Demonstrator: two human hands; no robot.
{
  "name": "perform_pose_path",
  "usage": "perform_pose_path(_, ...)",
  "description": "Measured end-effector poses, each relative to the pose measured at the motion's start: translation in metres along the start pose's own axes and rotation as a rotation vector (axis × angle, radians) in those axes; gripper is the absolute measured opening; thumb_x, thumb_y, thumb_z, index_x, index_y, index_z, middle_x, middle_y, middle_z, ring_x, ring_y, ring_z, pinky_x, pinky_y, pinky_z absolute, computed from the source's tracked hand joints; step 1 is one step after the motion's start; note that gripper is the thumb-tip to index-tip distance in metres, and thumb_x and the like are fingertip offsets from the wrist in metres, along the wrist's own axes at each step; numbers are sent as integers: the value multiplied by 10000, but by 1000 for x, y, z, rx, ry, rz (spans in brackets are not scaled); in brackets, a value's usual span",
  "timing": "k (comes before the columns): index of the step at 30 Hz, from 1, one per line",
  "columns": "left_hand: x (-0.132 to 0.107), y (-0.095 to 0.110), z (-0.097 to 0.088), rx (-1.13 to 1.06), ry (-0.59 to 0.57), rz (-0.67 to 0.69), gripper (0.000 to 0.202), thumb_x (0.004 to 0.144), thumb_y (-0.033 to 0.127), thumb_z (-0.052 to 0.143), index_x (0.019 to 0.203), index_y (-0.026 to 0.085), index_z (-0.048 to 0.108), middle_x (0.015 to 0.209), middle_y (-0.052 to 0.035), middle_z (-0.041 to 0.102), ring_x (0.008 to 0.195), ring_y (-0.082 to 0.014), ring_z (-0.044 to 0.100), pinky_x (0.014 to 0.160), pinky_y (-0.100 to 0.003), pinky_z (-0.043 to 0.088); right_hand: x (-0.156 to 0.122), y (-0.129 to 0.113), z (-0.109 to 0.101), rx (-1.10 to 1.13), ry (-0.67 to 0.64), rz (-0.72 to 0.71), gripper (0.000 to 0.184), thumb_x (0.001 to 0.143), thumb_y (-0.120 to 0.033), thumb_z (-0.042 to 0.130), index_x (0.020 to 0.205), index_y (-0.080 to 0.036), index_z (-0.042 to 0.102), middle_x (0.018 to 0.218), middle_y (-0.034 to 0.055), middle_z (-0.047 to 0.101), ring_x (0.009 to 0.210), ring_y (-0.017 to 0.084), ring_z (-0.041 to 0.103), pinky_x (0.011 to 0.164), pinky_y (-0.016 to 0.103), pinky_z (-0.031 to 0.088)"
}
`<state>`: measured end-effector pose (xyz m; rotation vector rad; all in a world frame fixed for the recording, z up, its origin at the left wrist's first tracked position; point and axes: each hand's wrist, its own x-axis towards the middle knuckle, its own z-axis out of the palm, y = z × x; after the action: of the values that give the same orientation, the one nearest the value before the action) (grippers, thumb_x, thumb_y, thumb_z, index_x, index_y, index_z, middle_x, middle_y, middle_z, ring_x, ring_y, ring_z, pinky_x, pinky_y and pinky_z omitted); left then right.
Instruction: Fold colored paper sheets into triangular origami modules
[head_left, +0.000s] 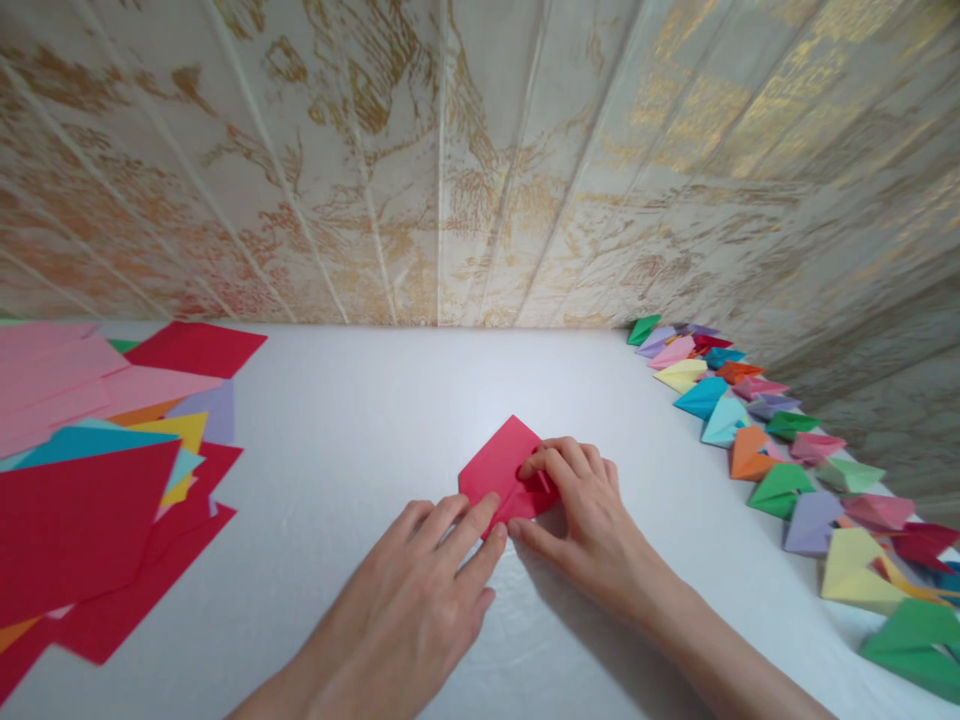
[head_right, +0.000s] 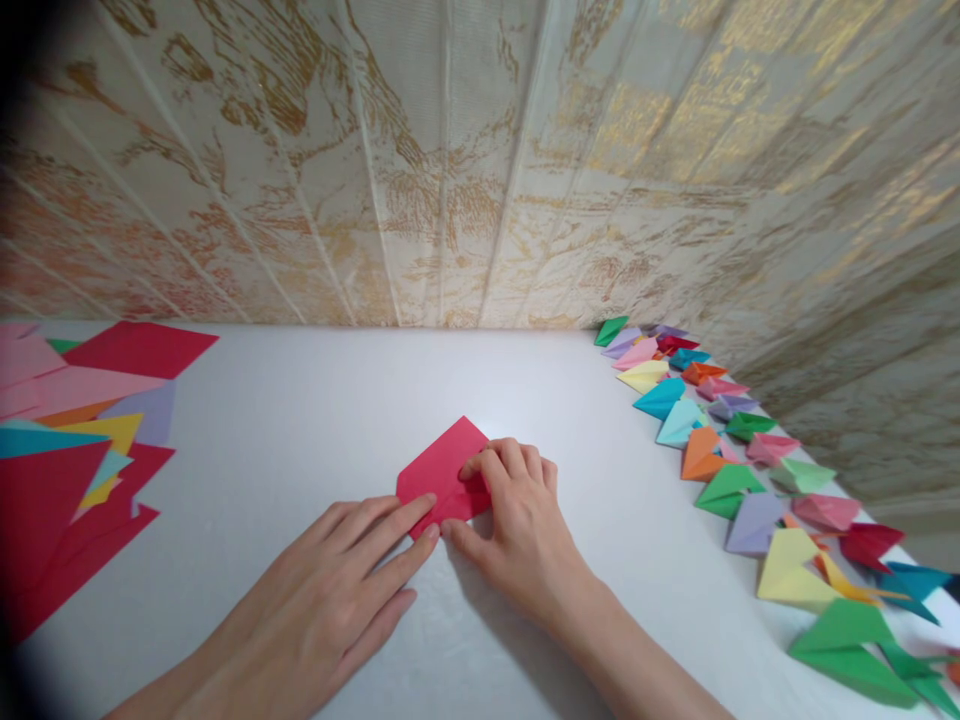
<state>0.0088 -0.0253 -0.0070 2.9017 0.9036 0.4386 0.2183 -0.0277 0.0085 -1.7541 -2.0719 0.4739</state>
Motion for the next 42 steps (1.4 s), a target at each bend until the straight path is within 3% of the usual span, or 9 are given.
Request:
perform_pose_path(11, 0, -2, -3, 11, 42, 5, 344, 992, 224, 429, 1266, 202, 636, 1326, -54, 666, 1066, -251, 639, 871, -418, 477, -3, 8, -1, 45, -14, 11, 233, 824, -186, 668, 1024, -233, 556, 1112, 62, 574, 1050, 283, 481, 886, 450, 375)
perform_pose_path(16, -3, -6, -1, 33, 74, 42, 351, 971, 220, 466, 1287, 187, 616, 1384, -69, 626, 1290, -259, 534, 1016, -413, 423, 1, 49, -21, 33, -7, 91, 265, 793, -194, 634, 1045, -274, 612, 1156, 64, 591, 1074, 305, 498, 911, 487, 386)
perform_pose_path(21, -7, 3, 3, 108, 31, 47, 498, 881, 330, 655, 1342, 155, 584, 1404, -124, 598, 1297, -307, 518, 1046, -447, 421, 8, 85, -43, 1, 209, 197, 314, 730, -77, 507, 1000, -214, 596, 1057, 123, 606, 1003, 332, 527, 902, 570, 393)
perform_pose_path(25, 6, 37, 5, 187, -44, -151, 690, 843, 628, 633, 1266, 83, 652, 1172, -191, 697, 1065, -372, 619, 925, -525, 497, 1, 50, -37, 124, 138, 27, 340, 781, -42, 473, 1063, -212, 558, 970, 65, 647, 890, 225, 608, 837, 396, 508)
perform_pose_path(29, 25, 61, -3, 214, -74, -319, 648, 817, 592, 683, 1191, 63, 691, 1163, -226, 690, 991, -377, 640, 907, -574, 496, -13, -1, -15, 323, -31, -166, 382, 812, 22, 437, 1082, -226, 542, 983, 25, 695, 860, 154, 668, 788, 283, 551)
perform_pose_path(32, 24, 51, -14, 137, -79, -305, 522, 841, 499, 703, 1173, 95, 695, 1275, -209, 658, 1130, -375, 607, 975, -571, 464, -20, -14, -2, 401, 24, -233, 440, 805, 50, 407, 1133, -224, 511, 1051, 60, 671, 935, 179, 664, 835, 325, 555)
perform_pose_path(37, 3, 9, -27, -18, -45, -106, 431, 907, 364, 663, 1305, 213, 602, 1437, -79, 572, 1330, -293, 485, 1102, -494, 369, -25, -15, 11, 331, 119, -294, 370, 797, 43, 395, 1045, -216, 483, 962, 68, 626, 844, 195, 630, 739, 310, 548)
perform_pose_path(39, -1, 1, -27, -40, -70, -71, 378, 902, 288, 666, 1272, 234, 610, 1392, -59, 600, 1280, -273, 523, 1086, -464, 386, -26, -18, 15, 312, 93, -290, 357, 780, 44, 391, 1008, -218, 470, 919, 59, 637, 812, 200, 627, 704, 304, 535)
perform_pose_path(42, -1, 3, -24, 33, -117, -69, 306, 896, 194, 643, 1202, 208, 637, 1189, -74, 679, 1041, -261, 626, 913, -417, 496, -27, -20, 18, 229, 70, -269, 367, 767, 47, 397, 1012, -217, 468, 908, 57, 662, 800, 216, 627, 693, 314, 516)
